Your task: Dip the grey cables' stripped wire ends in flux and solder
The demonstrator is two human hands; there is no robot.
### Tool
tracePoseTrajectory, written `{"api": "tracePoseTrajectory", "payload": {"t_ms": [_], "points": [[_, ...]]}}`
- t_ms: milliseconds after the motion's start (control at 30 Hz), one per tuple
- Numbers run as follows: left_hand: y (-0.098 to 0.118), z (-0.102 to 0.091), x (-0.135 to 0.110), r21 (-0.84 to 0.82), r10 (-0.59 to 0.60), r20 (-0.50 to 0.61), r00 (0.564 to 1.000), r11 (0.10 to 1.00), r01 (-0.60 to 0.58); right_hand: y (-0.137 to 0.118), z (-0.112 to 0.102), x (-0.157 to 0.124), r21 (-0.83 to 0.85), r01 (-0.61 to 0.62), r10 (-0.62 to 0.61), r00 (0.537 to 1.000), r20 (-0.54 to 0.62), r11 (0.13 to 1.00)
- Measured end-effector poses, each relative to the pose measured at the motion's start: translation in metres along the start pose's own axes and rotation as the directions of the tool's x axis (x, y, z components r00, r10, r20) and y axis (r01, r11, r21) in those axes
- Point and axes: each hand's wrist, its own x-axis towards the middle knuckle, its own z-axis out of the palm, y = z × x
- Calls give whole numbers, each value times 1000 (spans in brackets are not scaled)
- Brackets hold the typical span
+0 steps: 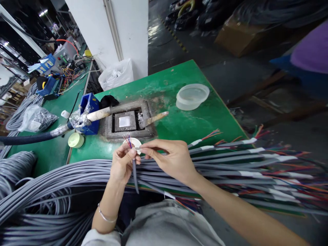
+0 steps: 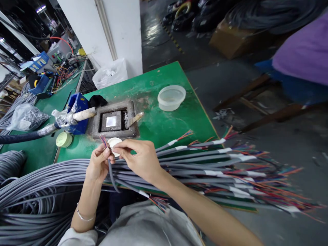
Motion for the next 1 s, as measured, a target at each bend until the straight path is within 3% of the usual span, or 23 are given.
{"api": "tracePoseTrajectory", "payload": {"t_ms": [167, 300, 400, 533, 633, 867, 1000], "points": [[-3, -7, -6, 274, 240, -27, 970, 935, -224, 0, 2, -1, -94, 2, 0, 1000, 20, 996], [2, -13, -6, 390, 362, -30, 932, 862, -322, 1, -2, 2, -22, -157, 156, 987, -24, 987], [11, -19, 3, 545, 365, -44, 930, 789, -284, 1, -6, 5, 24, -240, 242, 965, -104, 970], [18, -25, 20, 771, 256, -28, 966, 621, -142, 1, -8, 5, -4, -211, 210, 974, -84, 978], [17, -27, 28, 832, 200, -32, 979, 548, -85, 1, -8, 5, -44, -180, 176, 981, -82, 983], [9, -30, 31, 804, 225, -30, 974, 585, -110, 0, -11, 5, -118, -137, 131, 989, -62, 983], [12, -26, 28, 724, 245, -41, 969, 676, -140, 2, -11, 4, -185, -104, 99, 994, -35, 977]]}}
